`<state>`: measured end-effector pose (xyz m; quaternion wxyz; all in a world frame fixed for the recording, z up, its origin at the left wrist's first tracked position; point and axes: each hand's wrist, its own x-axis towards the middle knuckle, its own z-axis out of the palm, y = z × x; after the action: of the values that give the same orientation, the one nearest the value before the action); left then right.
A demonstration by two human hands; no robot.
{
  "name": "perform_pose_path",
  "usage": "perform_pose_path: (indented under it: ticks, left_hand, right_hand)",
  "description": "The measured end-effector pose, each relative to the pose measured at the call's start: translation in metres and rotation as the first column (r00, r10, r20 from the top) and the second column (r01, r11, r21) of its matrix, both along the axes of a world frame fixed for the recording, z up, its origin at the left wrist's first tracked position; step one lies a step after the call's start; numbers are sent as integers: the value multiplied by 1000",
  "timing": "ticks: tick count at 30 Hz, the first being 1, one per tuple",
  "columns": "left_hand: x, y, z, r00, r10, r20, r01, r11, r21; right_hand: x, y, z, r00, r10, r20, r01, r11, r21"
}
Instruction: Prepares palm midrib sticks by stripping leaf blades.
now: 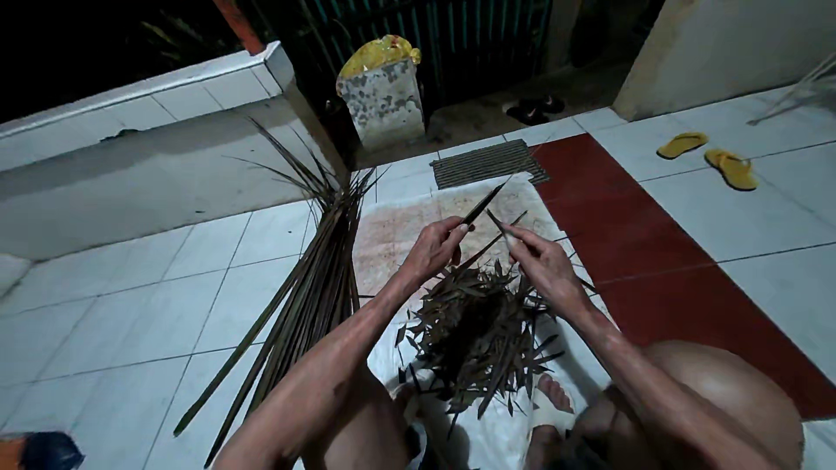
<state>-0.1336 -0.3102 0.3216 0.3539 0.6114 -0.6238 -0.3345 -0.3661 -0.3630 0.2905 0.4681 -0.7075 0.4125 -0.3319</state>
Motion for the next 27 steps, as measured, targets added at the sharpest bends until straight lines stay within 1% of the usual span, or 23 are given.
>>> perform_pose_path:
  ticks: [4, 9, 13, 21, 24, 27]
  left_hand:
    - [10, 2, -1, 991, -23, 134, 30, 998, -48]
    - [15, 3, -6, 978, -2, 210, 17, 997, -74]
    - [15, 4, -8, 946, -4, 323, 32, 996, -81]
    - [14, 5, -8, 941, 0, 338, 27, 997, -74]
    - [13, 4, -10, 940, 10, 340, 21, 996, -86]
    - [11, 3, -13, 920, 41, 389, -5, 996, -93]
  right_hand:
    - [13, 8, 1, 1000, 23, -18, -23, 999, -29]
    - [25, 13, 0, 999, 36, -26, -38, 998, -59]
    - [28, 15, -2, 998, 57, -31, -58, 998, -34]
    - [25, 16, -4, 992, 111, -53, -113, 993, -34]
    - [26, 15, -6, 994, 100, -48, -102, 994, -43]
    - [28, 15, -7, 996, 64, -67, -68, 996, -56]
